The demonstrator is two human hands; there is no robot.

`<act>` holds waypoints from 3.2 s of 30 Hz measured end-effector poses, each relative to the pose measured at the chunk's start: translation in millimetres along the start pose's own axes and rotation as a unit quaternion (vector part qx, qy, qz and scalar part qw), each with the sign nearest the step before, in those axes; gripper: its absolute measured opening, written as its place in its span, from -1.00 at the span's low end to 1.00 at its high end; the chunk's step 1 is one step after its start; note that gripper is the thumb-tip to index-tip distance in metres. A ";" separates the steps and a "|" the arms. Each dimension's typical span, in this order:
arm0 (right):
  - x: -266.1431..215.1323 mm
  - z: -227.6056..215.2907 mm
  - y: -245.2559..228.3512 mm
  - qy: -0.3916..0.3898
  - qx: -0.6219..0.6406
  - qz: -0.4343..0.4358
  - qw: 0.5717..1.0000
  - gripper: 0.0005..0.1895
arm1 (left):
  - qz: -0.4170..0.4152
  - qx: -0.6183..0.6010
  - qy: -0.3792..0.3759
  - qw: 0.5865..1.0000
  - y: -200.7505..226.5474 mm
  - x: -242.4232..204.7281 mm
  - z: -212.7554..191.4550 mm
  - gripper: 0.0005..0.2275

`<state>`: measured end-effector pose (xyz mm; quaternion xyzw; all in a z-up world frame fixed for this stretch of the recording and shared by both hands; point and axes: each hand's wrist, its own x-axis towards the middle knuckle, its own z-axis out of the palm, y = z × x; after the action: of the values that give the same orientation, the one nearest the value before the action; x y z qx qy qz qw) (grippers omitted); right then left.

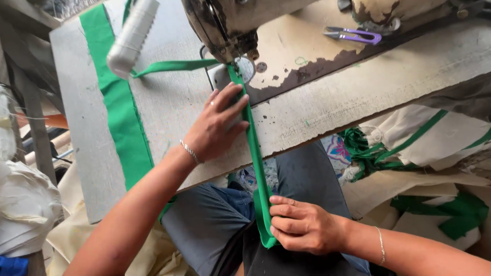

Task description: The person is folding the edges of a long green fabric strip and smoothing it out with their hands on a sewing table.

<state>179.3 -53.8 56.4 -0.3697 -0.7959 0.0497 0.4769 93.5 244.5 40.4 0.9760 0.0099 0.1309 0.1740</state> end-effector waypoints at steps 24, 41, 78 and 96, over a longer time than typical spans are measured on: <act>4.4 -5.0 -12.1 0.040 -0.024 -0.007 0.999 -0.84 | 0.088 0.184 0.026 0.979 13.8 27.0 -32.7 -0.89; 1.2 -23.8 -4.2 -0.034 -0.076 -0.047 0.995 -0.76 | 0.192 0.197 -0.071 0.959 64.4 6.0 -51.9 -0.78; -47.4 26.0 -4.1 0.110 -0.081 0.037 0.990 -0.89 | -0.108 0.180 -0.114 0.971 119.5 -27.8 14.7 -0.10; -22.3 8.1 -2.8 0.068 -0.070 -0.042 0.994 -0.81 | 0.092 0.013 0.163 0.982 164.5 -67.8 47.7 -0.80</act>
<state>177.4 -67.7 37.1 -0.3712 -0.7780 -0.0517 0.5043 36.0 69.5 36.4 0.9405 -0.0504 0.3036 0.1441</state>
